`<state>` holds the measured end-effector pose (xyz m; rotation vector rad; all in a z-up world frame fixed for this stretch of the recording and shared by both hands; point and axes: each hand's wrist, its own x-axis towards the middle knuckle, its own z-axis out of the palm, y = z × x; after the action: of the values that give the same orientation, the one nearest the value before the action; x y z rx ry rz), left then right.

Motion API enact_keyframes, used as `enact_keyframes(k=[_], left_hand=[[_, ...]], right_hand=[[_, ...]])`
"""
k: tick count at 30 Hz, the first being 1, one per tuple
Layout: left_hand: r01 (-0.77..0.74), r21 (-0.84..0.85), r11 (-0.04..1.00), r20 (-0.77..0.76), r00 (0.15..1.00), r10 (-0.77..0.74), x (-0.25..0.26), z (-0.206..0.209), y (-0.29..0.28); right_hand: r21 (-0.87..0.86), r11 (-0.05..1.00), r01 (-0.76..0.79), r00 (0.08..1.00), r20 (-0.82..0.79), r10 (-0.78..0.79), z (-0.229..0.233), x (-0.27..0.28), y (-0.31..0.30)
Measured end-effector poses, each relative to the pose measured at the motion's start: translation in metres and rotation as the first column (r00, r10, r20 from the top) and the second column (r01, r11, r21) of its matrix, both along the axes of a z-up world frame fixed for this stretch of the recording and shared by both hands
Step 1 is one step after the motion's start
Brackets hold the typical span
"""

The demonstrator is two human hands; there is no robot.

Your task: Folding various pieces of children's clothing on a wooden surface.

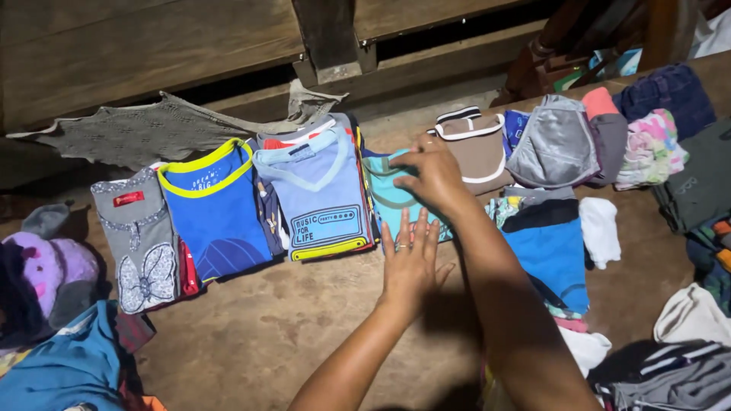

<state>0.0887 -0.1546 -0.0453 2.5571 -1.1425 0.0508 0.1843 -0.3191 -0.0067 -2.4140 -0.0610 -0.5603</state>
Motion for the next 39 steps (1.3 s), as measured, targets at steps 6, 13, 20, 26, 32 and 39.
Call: enact_keyframes(k=[6,13,20,26,32,39], left_hand=[[0.066,0.074,0.995,-0.055,0.997,-0.062,0.01,-0.001,0.008],[0.096,0.129,0.987,-0.11,0.991,-0.082,0.012,-0.015,0.008],[0.096,0.078,0.992,-0.182,0.98,-0.08,0.014,-0.018,0.01],[0.08,-0.001,0.997,-0.145,0.986,-0.079,0.011,-0.013,0.019],[0.061,-0.117,0.991,-0.052,0.996,-0.067,0.007,-0.023,0.031],[0.051,-0.062,0.997,-0.015,0.999,-0.052,-0.017,-0.001,0.057]], right_hand=[[-0.055,0.998,0.009,0.99,-0.142,-0.017,-0.043,0.028,-0.01],[-0.266,0.947,0.18,0.981,-0.016,-0.191,-0.041,0.017,0.022],[-0.164,0.971,-0.176,0.968,-0.207,0.14,-0.029,0.004,0.032],[0.024,0.997,-0.074,0.964,-0.254,0.078,-0.009,-0.047,0.0],[-0.021,0.992,0.125,0.826,-0.551,-0.115,-0.035,-0.103,0.009],[-0.225,0.971,0.076,0.977,-0.176,-0.117,-0.011,-0.15,0.08]])
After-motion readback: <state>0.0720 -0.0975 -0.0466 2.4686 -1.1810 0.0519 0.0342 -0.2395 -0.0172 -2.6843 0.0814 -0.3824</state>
